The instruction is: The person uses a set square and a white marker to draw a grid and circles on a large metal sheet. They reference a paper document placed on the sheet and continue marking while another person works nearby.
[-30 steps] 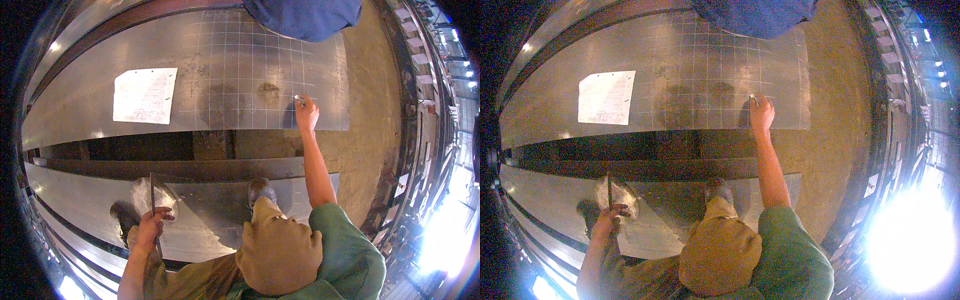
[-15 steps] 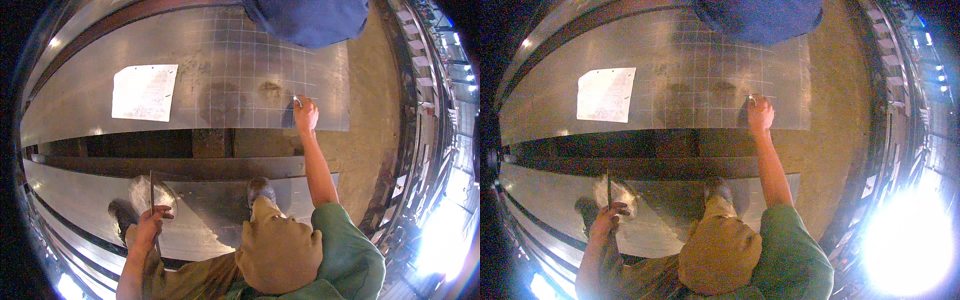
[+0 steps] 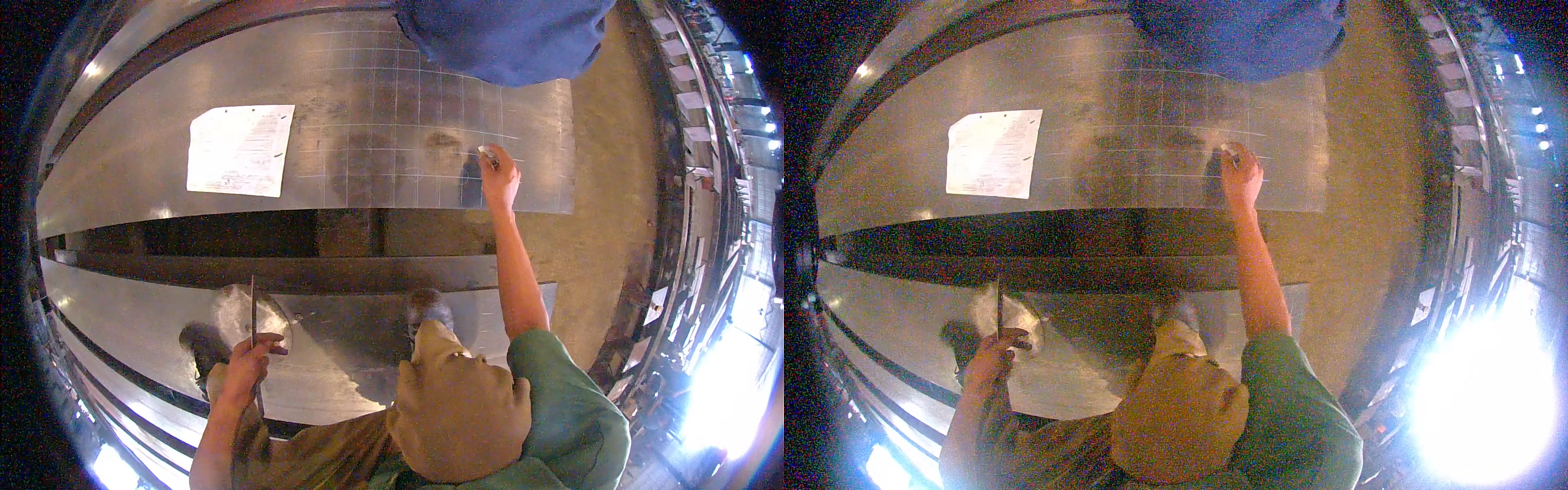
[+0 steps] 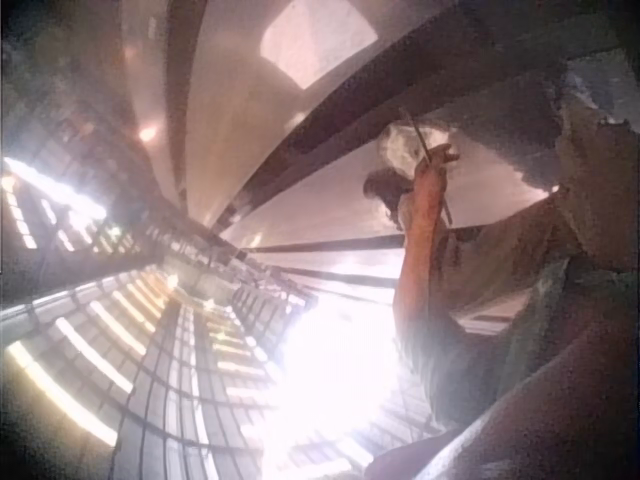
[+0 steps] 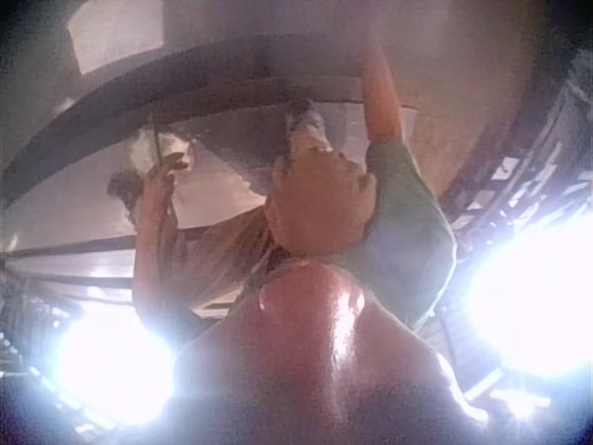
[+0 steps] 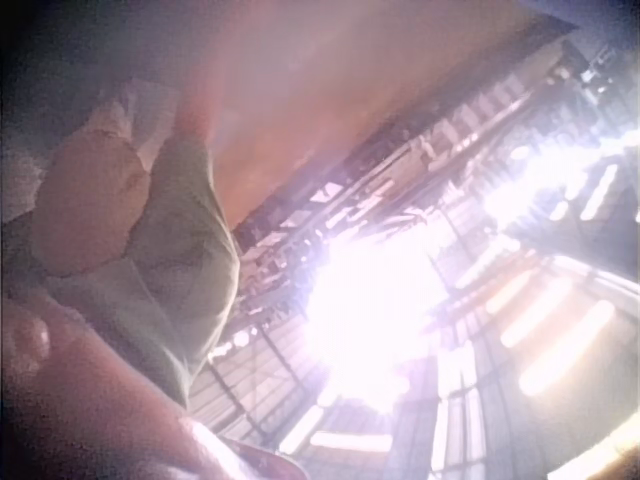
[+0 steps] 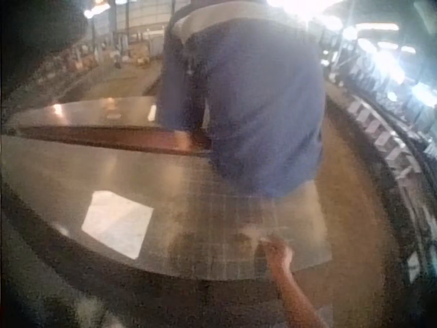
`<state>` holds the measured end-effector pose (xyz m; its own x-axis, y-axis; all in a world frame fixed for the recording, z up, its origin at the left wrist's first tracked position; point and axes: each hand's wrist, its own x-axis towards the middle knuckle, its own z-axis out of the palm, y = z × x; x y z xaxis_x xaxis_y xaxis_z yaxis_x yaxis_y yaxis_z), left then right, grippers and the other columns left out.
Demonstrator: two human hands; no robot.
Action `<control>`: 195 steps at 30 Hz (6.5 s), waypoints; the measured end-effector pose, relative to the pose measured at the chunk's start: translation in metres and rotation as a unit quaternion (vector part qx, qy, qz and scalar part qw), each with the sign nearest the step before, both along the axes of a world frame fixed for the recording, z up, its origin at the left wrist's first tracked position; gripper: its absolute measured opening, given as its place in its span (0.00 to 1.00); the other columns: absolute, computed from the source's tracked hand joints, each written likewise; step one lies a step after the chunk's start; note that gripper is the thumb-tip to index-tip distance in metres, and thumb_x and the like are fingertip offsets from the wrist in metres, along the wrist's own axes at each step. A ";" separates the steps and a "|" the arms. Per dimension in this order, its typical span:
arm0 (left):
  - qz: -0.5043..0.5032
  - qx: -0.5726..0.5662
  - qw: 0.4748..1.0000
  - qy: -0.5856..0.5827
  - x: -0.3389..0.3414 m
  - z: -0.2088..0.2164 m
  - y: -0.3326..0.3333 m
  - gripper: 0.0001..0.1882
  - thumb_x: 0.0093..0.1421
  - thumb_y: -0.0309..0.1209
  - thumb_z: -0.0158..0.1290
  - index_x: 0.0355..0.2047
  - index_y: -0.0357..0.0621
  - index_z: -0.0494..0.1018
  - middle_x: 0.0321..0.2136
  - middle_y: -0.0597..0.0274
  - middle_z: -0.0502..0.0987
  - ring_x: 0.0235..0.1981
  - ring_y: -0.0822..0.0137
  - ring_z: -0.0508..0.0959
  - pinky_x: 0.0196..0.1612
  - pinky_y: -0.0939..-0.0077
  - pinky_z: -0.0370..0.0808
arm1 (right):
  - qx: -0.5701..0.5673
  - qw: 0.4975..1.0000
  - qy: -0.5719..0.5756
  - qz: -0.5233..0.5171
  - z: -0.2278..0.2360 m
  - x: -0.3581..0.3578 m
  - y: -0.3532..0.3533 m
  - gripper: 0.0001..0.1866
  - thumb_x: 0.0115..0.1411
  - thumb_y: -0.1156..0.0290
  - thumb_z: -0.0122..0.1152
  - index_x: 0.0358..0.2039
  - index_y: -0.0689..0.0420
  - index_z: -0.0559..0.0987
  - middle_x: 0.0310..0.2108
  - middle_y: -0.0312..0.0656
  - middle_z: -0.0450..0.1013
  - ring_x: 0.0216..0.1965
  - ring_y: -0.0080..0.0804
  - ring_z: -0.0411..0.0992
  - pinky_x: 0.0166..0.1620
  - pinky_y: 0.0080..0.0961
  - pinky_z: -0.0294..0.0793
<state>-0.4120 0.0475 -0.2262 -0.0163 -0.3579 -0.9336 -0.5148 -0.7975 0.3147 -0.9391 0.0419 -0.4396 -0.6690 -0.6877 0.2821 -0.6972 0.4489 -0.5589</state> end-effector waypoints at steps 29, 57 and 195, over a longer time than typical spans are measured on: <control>-0.088 -0.049 0.994 0.047 0.025 -0.024 0.021 0.13 0.62 0.30 0.47 0.43 0.41 0.77 0.32 0.58 0.81 0.11 0.85 0.57 0.12 0.87 0.52 | 0.028 0.974 -0.189 -0.121 -0.002 -0.001 0.102 0.10 0.57 0.67 0.63 0.39 0.56 0.81 0.21 0.39 0.74 0.20 0.23 0.69 0.25 0.26 0.69; -0.052 -0.001 0.999 0.005 0.023 -0.020 0.013 0.13 0.64 0.33 0.48 0.43 0.41 0.77 0.29 0.60 0.82 0.11 0.85 0.55 0.12 0.85 0.51 | 0.024 0.993 -0.074 -0.088 -0.008 -0.056 0.032 0.13 0.56 0.60 0.63 0.39 0.51 0.81 0.23 0.44 0.75 0.26 0.37 0.74 0.32 0.35 0.71; -0.089 -0.034 0.995 -0.012 0.026 -0.027 0.015 0.12 0.63 0.32 0.49 0.41 0.39 0.79 0.27 0.60 0.82 0.29 0.72 0.75 0.38 0.76 0.67 | 0.075 0.990 0.029 0.113 -0.006 -0.010 -0.059 0.09 0.53 0.66 0.64 0.37 0.49 0.83 0.32 0.47 0.76 0.35 0.49 0.76 0.38 0.41 0.74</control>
